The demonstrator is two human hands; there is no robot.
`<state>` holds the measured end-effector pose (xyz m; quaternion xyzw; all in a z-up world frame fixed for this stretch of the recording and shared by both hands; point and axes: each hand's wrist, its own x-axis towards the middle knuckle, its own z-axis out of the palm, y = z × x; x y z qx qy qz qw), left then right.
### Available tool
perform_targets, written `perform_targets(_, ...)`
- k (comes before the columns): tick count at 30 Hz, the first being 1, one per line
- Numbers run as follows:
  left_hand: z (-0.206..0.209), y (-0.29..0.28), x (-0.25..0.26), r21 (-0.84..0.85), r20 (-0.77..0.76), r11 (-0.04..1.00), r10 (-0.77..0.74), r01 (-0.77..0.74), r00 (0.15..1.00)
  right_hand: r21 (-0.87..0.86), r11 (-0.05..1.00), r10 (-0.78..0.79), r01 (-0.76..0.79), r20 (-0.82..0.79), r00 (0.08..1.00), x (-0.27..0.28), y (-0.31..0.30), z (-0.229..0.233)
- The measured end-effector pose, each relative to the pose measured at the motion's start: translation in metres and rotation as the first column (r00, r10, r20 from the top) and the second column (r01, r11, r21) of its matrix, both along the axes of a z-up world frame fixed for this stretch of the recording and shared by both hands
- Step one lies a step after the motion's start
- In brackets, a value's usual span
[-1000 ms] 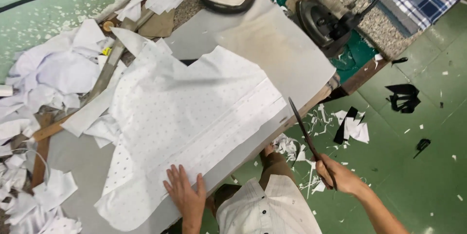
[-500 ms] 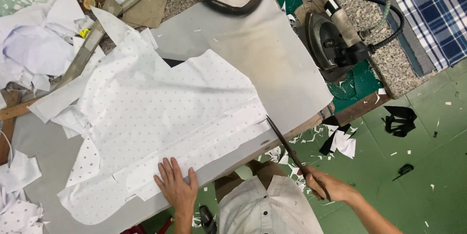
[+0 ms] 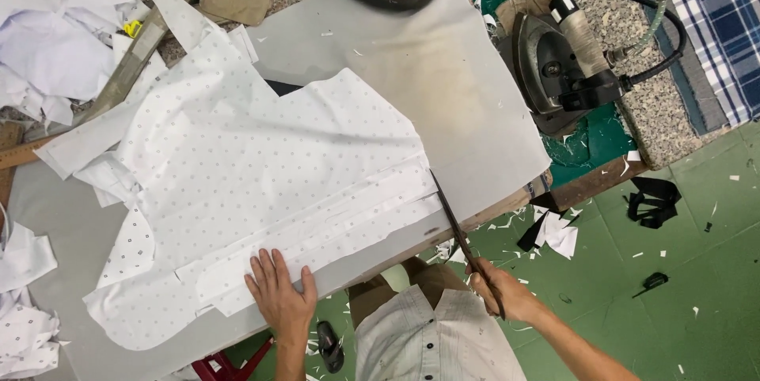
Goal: The person irons a white patterned fabric, then uses shears to cut the fabric into garment pieces. They continue cutting and ironing smaller strips of fabric on the worktable.
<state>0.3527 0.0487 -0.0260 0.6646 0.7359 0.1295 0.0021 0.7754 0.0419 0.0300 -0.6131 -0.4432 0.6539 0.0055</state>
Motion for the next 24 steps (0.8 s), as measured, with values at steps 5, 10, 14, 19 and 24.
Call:
perform_targets(5, -0.009, -0.004, -0.004, -0.024, 0.002, 1.000, 0.013, -0.013, 1.000, 0.028, 0.995, 0.097, -0.094, -0.109, 0.989, 0.014, 0.006, -0.015)
perform_targets(10, -0.009, -0.003, -0.003, 0.050, -0.024, 0.999, -0.011, 0.013, 1.000, 0.056, 0.990, 0.129, -0.127, -0.046, 0.991, 0.010, 0.017, -0.029)
perform_targets(14, -0.011, -0.003, -0.003, 0.035, -0.008, 0.999, -0.003, 0.003, 1.000, 0.000, 0.993, 0.116, -0.116, -0.016, 0.993, 0.006, 0.027, -0.023)
perform_targets(19, -0.011, -0.001, -0.003, 0.080, -0.011, 0.997, -0.014, 0.015, 1.000, 0.053, 0.988, 0.144, -0.147, 0.048, 0.988, 0.002, 0.036, -0.013)
perform_targets(24, -0.009, -0.001, -0.002, 0.037, -0.002, 0.999, 0.002, -0.002, 1.000, 0.120, 0.992, 0.038, -0.023, -0.128, 0.991, 0.004, 0.037, -0.009)
